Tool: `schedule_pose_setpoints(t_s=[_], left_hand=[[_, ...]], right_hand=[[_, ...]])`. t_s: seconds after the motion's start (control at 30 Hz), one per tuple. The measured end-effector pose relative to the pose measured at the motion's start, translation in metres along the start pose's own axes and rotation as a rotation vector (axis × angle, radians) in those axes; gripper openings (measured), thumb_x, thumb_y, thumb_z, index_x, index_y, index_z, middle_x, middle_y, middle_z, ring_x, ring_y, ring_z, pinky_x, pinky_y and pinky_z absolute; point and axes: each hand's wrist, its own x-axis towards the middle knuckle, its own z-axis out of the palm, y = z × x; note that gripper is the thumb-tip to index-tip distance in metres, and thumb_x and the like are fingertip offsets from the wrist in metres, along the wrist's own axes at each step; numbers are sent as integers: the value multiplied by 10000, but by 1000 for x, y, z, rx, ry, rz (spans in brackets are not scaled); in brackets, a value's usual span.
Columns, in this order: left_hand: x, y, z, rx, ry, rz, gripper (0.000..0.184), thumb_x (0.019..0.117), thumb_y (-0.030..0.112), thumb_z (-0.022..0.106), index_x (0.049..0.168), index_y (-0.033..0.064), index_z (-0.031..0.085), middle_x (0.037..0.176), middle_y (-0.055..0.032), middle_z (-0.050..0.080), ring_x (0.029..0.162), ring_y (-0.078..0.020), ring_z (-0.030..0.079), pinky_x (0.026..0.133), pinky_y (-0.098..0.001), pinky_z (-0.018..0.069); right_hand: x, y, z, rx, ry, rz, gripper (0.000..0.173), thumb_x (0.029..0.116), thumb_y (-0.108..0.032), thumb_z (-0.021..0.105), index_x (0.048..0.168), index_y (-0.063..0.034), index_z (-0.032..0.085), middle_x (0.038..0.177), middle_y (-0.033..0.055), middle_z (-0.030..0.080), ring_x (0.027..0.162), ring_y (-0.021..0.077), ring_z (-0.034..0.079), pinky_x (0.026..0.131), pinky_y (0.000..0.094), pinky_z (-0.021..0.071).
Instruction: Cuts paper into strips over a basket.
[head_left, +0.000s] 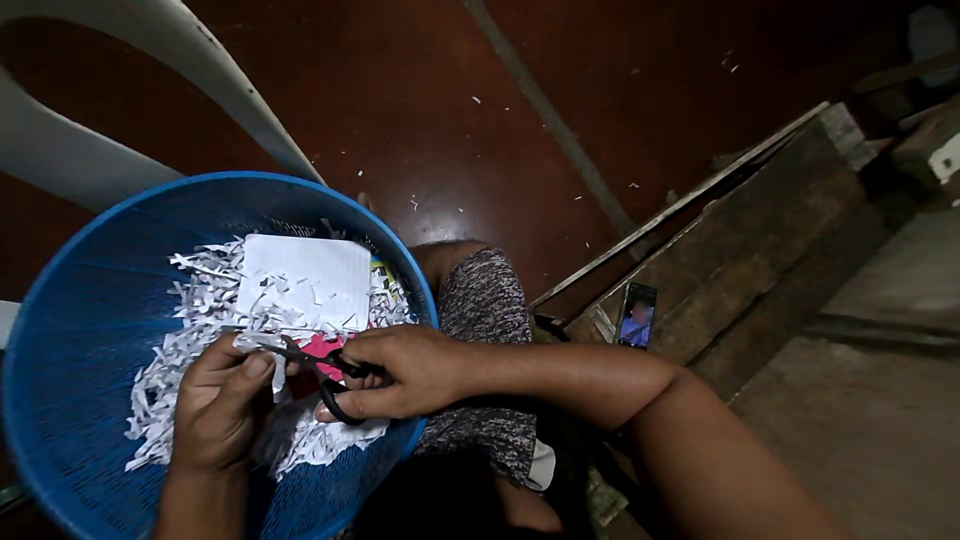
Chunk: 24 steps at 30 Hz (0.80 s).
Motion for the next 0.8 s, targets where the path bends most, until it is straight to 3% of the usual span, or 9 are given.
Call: schedule_pose_setpoints(t_s=[0.8], left_hand=[[1,1,1,-27,-11,3,230,967,380,696,1128,217,720,979,29,736,838,-88,697,753,-246,595]], right_hand=[[0,-1,-1,4,-9,7,413,1017,-442,607,963,-33,627,867,78,592,771,179,591,690,378,505]])
